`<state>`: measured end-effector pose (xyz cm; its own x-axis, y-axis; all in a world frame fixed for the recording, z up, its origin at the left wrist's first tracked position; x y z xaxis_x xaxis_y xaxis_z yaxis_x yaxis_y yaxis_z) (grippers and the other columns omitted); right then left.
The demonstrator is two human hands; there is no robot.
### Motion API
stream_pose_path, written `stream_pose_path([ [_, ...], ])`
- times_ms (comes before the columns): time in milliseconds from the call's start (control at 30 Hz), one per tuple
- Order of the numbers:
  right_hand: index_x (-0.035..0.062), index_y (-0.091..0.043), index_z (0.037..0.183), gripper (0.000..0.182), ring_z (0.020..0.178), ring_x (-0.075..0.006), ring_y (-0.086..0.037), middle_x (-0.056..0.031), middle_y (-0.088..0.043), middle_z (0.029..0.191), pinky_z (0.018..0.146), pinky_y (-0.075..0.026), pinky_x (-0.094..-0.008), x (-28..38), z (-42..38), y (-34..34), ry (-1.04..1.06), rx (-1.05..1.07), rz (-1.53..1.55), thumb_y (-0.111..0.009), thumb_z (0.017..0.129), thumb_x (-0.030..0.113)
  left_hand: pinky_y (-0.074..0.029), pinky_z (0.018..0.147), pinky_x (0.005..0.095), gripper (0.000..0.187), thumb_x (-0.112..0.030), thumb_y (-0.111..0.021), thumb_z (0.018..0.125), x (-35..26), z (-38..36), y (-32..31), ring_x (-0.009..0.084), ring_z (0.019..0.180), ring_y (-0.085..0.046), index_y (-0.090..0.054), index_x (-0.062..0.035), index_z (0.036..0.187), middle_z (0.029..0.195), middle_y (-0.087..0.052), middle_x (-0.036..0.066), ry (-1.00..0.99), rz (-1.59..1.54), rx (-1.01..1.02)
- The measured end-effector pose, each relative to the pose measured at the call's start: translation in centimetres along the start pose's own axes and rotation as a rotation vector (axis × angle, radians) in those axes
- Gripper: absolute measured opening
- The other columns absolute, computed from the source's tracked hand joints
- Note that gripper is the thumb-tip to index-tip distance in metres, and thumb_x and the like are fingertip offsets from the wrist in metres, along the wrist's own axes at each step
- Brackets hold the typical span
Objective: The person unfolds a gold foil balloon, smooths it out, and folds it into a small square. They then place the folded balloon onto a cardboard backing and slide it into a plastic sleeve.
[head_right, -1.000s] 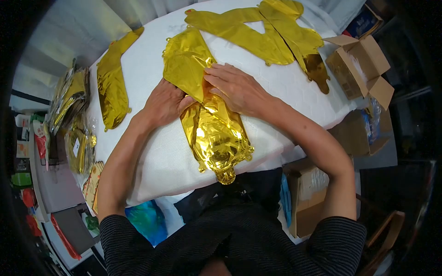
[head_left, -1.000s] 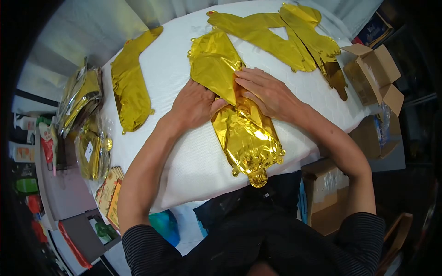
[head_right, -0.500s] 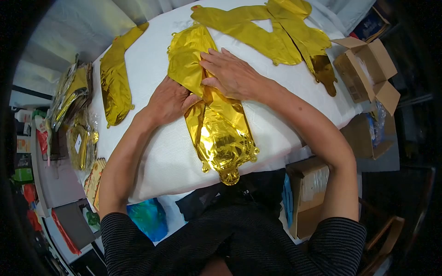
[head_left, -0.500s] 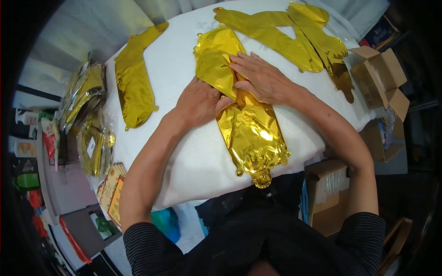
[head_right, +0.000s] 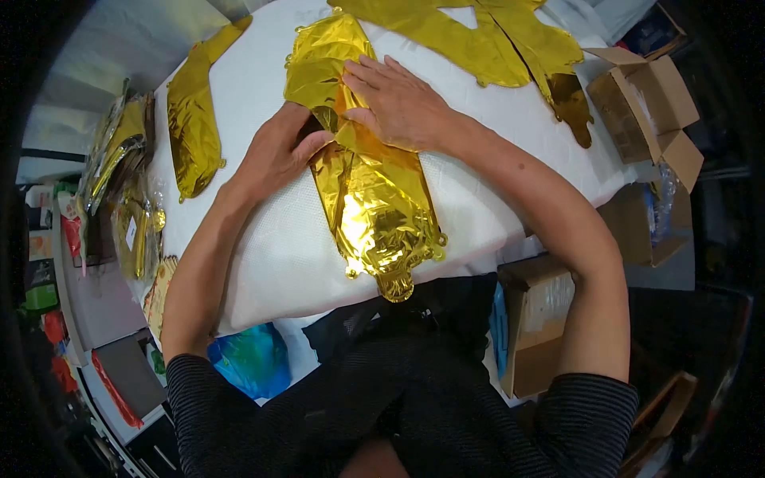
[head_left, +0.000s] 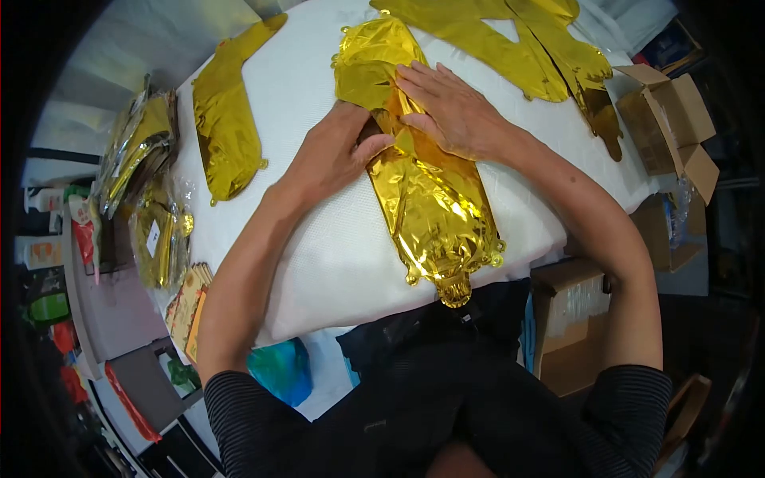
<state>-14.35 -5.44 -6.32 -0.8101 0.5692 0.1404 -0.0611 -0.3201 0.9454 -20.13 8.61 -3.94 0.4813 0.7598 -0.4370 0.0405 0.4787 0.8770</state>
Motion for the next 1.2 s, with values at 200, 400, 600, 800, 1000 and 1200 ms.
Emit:
stream_pose_path([
  [200,0.001,-0.04,0.155,0.061,0.154,-0.0288,-0.03,-0.0156,-0.039,0.163,0.129,-0.019,-0.0443,-0.1,0.0,-0.2,-0.035,0.018,-0.02,-0.049,0.108,0.04,-0.057,0.094,0.0385,0.022,-0.006,-0.076,0.088,-1.2,-5.1,1.6,0.0337,0.111,-0.07,-0.074,-0.003,0.11,0.125,-0.07,0.016,-0.087,0.129,-0.282],
  [400,0.0032,-0.04,0.155,0.058,0.154,-0.0289,-0.03,-0.015,-0.037,0.164,0.129,-0.02,-0.045,0.2,0.0,0.0,-0.028,0.013,-0.011,-0.05,0.108,0.035,-0.05,0.108,0.0434,0.051,-0.021,-0.076,0.09,-4.6,-3.8,2.2,0.0366,0.132,-0.056,-0.06,-0.0082,0.137,0.14,-0.06,0.017,-0.194,0.203,-0.194],
  [600,0.0019,-0.041,0.154,0.053,0.152,-0.0295,-0.033,-0.0147,-0.038,0.163,0.128,-0.022,-0.0471,-0.3,-0.2,-0.5,0.031,-0.014,-0.049,-0.049,0.106,0.023,-0.026,0.127,0.0467,0.077,-0.053,-0.054,0.1,-3.1,-1.5,-2.1,0.0402,0.151,-0.032,-0.032,-0.012,0.161,0.161,-0.038,0.02,-0.286,0.275,0.046],
  [800,-0.0004,-0.045,0.151,0.051,0.152,-0.0306,-0.034,-0.0175,-0.042,0.16,0.127,-0.023,-0.0452,-1.0,0.0,-0.6,0.038,-0.046,0.04,-0.049,0.108,0.026,-0.026,0.127,0.0462,0.076,-0.051,-0.054,0.101,-2.7,-1.6,-3.0,0.0395,0.151,-0.032,-0.034,-0.0073,0.16,0.162,-0.036,0.02,-0.296,0.311,0.068],
  [1000,-0.0003,-0.043,0.153,0.051,0.153,-0.0319,-0.034,-0.0181,-0.039,0.162,0.127,-0.023,-0.0461,-0.7,-3.3,2.7,0.06,-0.107,0.287,-0.048,0.108,0.023,-0.022,0.128,0.0456,0.076,-0.052,-0.053,0.102,-2.5,-1.5,-3.1,0.0379,0.153,-0.028,-0.035,-0.0036,0.158,0.164,-0.032,0.02,-0.32,0.379,0.068],
  [1200,-0.0012,-0.04,0.152,0.086,0.153,-0.0391,-0.03,-0.0215,-0.035,0.163,0.127,-0.021,-0.0552,5.7,-11.5,4.1,0.139,0.214,0.249,-0.081,0.081,0.023,-0.019,0.129,0.046,0.079,-0.056,-0.048,0.102,-2.4,-1.7,-3.1,0.0353,0.156,-0.023,-0.034,-0.0025,0.158,0.167,-0.027,0.019,-0.265,0.342,0.113],
])
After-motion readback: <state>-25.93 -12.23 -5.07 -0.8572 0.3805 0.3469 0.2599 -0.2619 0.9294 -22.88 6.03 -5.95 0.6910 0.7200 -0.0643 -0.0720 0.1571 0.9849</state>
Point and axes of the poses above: each hand's wrist, its own z-axis towards the middle knuckle, its own y-axis out of the back of the hand, x = y × z, the point moved 8 cm from there along z, towards the middle knuckle
